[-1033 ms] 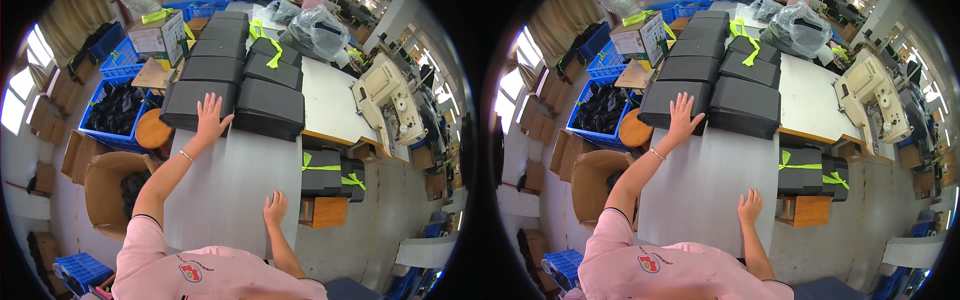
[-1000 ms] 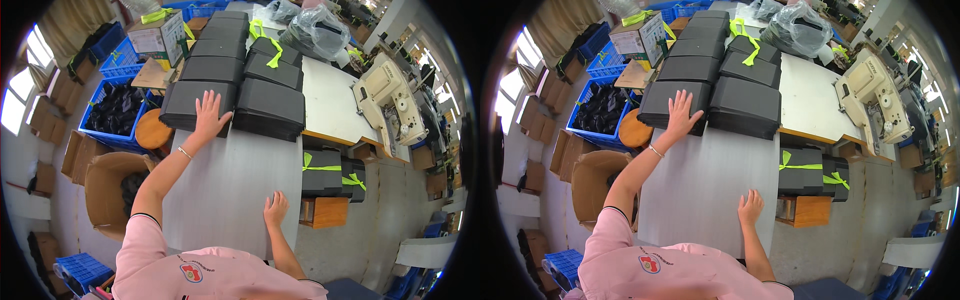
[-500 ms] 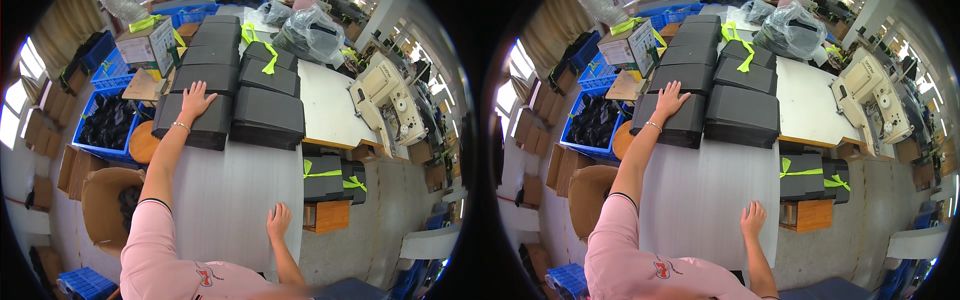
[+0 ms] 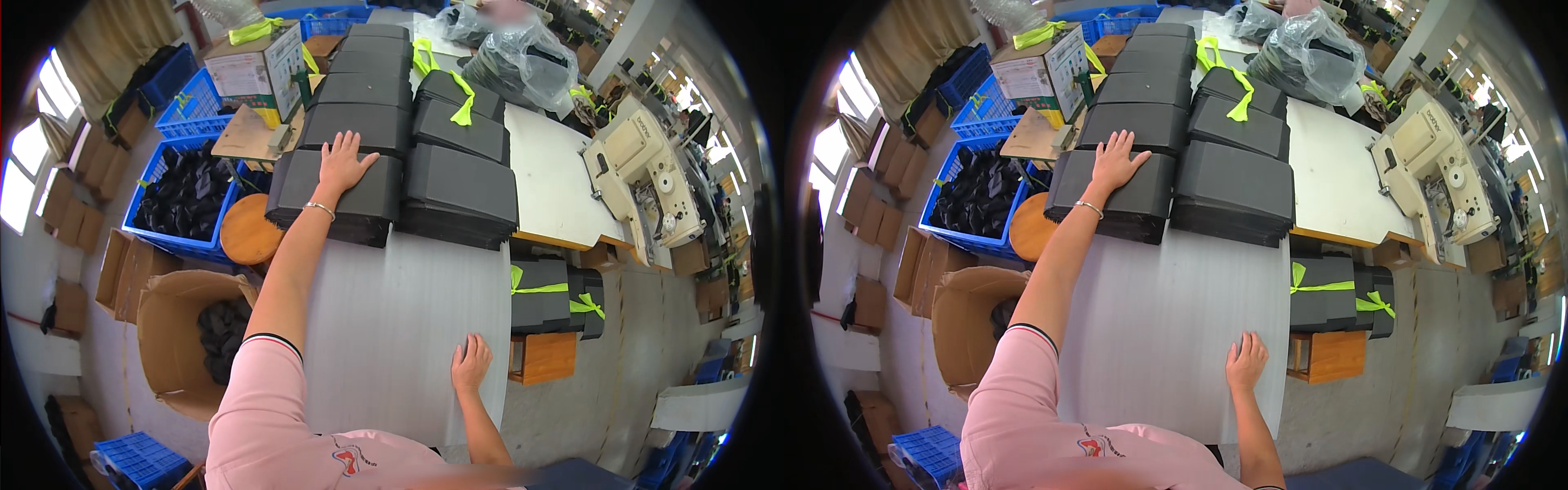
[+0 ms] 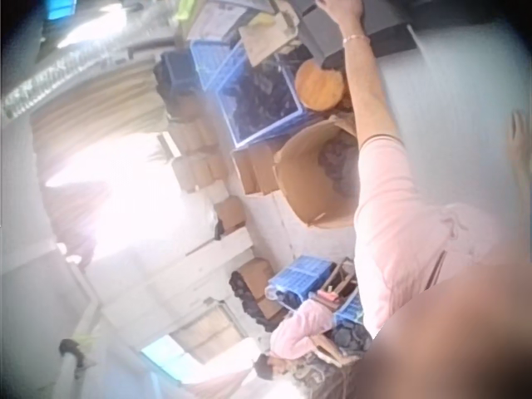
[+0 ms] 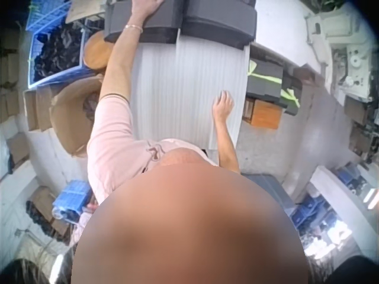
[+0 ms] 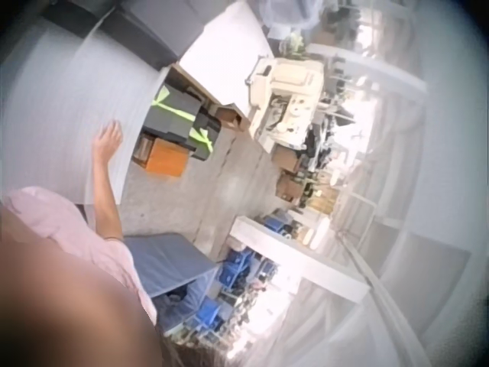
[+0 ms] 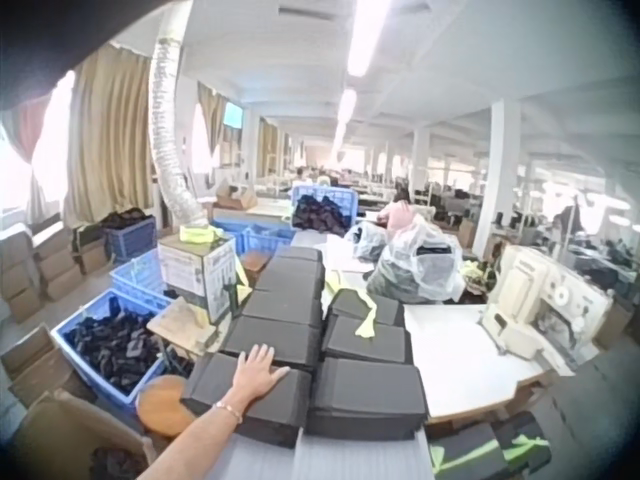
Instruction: Counting, stacking, and organizing black fabric garment components at a workstation in a factory.
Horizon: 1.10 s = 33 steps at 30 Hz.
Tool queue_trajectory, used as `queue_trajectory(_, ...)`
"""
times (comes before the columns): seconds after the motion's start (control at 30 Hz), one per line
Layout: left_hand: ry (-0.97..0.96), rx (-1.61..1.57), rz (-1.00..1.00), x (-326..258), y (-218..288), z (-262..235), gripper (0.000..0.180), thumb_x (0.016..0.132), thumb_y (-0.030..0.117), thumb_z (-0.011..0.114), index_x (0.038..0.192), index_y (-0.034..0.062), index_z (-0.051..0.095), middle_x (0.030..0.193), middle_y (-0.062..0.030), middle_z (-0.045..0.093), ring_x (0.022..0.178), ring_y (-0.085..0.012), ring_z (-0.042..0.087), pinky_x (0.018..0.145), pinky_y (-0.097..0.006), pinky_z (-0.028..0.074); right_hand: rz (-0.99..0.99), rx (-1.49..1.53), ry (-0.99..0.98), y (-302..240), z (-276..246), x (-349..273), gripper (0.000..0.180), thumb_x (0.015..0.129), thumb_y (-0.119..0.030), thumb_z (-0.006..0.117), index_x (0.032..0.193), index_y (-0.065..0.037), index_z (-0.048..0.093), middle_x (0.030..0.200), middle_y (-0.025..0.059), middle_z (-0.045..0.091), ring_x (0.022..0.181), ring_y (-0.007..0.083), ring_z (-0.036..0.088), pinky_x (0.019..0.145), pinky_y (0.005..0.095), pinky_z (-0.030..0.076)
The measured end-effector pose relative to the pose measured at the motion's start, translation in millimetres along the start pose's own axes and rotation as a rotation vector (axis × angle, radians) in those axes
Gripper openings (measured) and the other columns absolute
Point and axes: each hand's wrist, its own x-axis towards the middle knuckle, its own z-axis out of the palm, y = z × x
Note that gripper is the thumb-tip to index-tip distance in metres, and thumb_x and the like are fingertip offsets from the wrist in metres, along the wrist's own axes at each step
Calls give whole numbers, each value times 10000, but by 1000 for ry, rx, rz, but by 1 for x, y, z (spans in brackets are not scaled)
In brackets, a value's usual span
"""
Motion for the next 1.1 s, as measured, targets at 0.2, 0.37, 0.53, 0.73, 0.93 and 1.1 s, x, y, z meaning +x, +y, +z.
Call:
queue_trajectory(0.2, 4, -14, -9, -2, -1, -1, 866, 975, 699, 437, 1582, 84, 375, 1661, -107, 329, 1554, -289, 245, 1253, -539, 180, 6, -9, -11, 0, 1, -2, 445, 935, -219, 660, 1330, -37, 561, 1355, 174, 561, 1248, 361, 521, 1061, 490, 390)
queue_trajectory(0.37, 23, -27, -9, -3, -1, -2, 861, 975, 698, 438, 1578, 85, 383, 1658, -103, 336, 1552, -285, 252, 1252, -538, 184, -14, -12, 20, 2, 2, -3, 453, 924, -242, 665, 1318, -39, 573, 1350, 170, 566, 1226, 352, 534, 1058, 491, 397)
queue_trajectory(0.53, -21, 20, -27, -5, 3, -4, 862, 982, 708, 418, 1598, 108, 354, 1668, -91, 324, 1557, -288, 245, 1256, -515, 182, -4, -23, -2, 3, 1, -4, 454, 927, -248, 661, 1321, -40, 573, 1350, 164, 566, 1225, 347, 533, 1062, 487, 394)
queue_trajectory(0.73, -9, 15, -30, -1, 2, -3, 860, 981, 707, 422, 1595, 108, 360, 1668, -90, 324, 1559, -281, 241, 1256, -518, 184, -13, -5, 5, 3, 0, 0, 447, 932, -246, 655, 1319, -38, 573, 1353, 163, 559, 1231, 339, 528, 1067, 480, 387)
queue_trajectory(0.93, -4, 16, -23, 0, 3, -2, 850, 983, 699, 431, 1590, 106, 372, 1667, -90, 327, 1559, -281, 241, 1254, -515, 188, -10, -2, 6, 3, -2, 2, 455, 933, -257, 654, 1323, -39, 568, 1354, 162, 559, 1234, 336, 528, 1065, 480, 386)
queue_trajectory(1.1, 14, 7, -17, -3, 1, -2, 847, 980, 699, 435, 1582, 105, 386, 1658, -95, 343, 1552, -279, 256, 1250, -523, 193, -9, -8, 2, 1, -1, -1, 457, 931, -253, 661, 1323, -38, 567, 1356, 161, 559, 1235, 335, 529, 1065, 480, 387)
